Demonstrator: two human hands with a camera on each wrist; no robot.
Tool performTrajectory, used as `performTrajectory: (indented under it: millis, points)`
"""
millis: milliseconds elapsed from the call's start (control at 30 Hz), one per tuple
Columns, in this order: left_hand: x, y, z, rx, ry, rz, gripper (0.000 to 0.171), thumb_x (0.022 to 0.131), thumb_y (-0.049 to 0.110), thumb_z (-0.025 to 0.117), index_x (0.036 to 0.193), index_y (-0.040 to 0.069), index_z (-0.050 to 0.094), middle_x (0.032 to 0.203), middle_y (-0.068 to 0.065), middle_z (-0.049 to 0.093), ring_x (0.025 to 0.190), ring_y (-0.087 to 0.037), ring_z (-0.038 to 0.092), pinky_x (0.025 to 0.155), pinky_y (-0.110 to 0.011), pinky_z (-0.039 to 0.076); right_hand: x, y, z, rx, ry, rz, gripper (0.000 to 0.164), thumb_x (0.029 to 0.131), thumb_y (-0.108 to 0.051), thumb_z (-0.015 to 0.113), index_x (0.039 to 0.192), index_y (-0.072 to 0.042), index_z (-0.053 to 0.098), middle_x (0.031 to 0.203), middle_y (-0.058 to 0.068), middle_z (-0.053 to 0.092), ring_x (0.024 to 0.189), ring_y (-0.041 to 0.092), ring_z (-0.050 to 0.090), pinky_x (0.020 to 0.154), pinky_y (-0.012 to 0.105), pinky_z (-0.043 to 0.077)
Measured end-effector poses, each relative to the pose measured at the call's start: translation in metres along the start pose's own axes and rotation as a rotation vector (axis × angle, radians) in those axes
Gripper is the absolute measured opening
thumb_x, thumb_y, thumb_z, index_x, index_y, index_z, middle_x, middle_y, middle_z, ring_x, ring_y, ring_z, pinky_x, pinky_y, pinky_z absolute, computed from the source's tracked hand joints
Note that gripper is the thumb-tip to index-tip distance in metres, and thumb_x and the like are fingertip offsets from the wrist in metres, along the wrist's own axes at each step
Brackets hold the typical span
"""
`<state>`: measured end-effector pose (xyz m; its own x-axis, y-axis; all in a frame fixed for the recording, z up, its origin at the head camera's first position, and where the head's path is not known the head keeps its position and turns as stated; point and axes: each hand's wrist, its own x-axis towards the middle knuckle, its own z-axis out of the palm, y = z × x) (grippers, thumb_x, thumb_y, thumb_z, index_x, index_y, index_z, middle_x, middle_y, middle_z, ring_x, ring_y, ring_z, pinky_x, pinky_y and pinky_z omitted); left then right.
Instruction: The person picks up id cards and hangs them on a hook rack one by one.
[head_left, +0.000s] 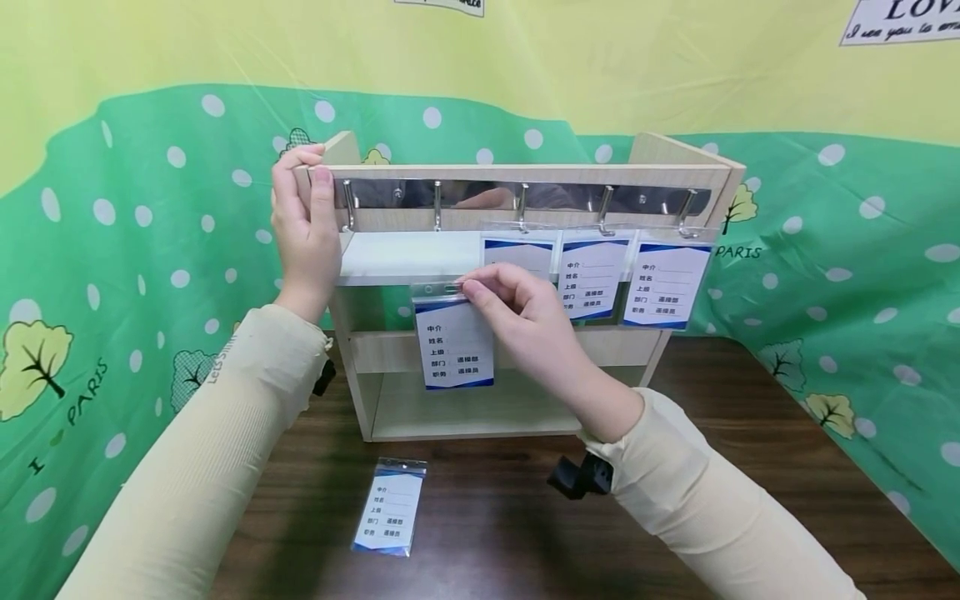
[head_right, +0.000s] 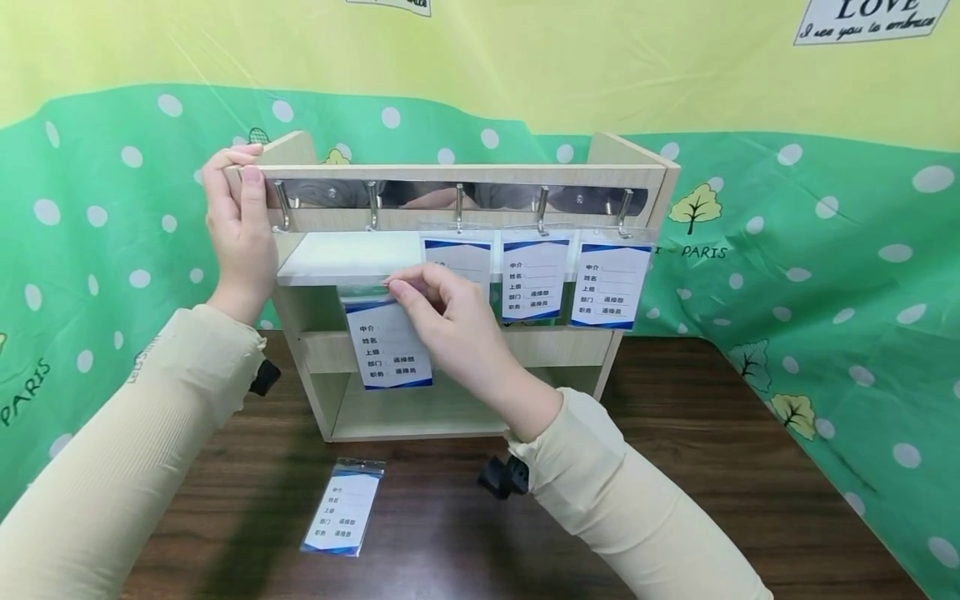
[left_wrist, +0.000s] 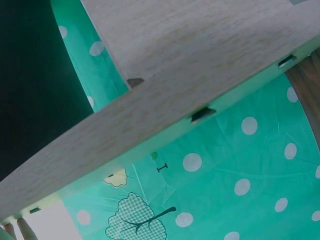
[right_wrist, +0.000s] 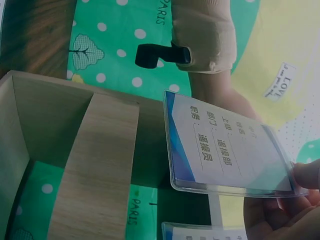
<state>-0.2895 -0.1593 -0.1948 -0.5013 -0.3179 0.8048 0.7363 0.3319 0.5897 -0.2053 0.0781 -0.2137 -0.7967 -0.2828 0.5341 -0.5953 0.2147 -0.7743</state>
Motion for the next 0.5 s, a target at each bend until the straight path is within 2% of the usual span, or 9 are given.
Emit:
performTrajectory:
  millis: [67,233,500]
  points:
    - [0.000,0.000,0.000,-0.003,0.000,0.018,0.023,0.103,0.025,0.044,0.119,0.012,0.052,0.135,0.000,0.054,0.118,-0.012,0.050,0.094,-0.026,0.045,0.003,-0.002,-0.001,-0.007,0.003,-0.012,0.018,0.099,-0.009,0.057,0.108,0.002,0.068,0.095,0.016,0.074,0.075,0.008,0.062,0.066,0.023,0.045]
    - [0.000,0.000,0.000,-0.001,0.003,0.011,0.022,0.102,0.026,0.044,0.119,0.013,0.052,0.135,0.001,0.054,0.118,-0.012,0.051,0.094,-0.025,0.044,0.010,-0.007,-0.003,-0.017,0.001,-0.017,0.019,0.100,-0.011,0.057,0.108,0.001,0.068,0.096,0.016,0.074,0.074,0.008,0.062,0.063,0.022,0.043]
    - [0.000,0.000,0.000,0.006,0.005,-0.009,0.022,0.102,0.027,0.044,0.119,0.015,0.052,0.135,0.002,0.054,0.117,-0.012,0.051,0.094,-0.025,0.044,0.025,-0.011,-0.004,-0.046,0.032,0.002,0.020,0.100,-0.015,0.058,0.109,-0.001,0.069,0.097,0.014,0.075,0.078,0.009,0.066,0.068,0.022,0.047]
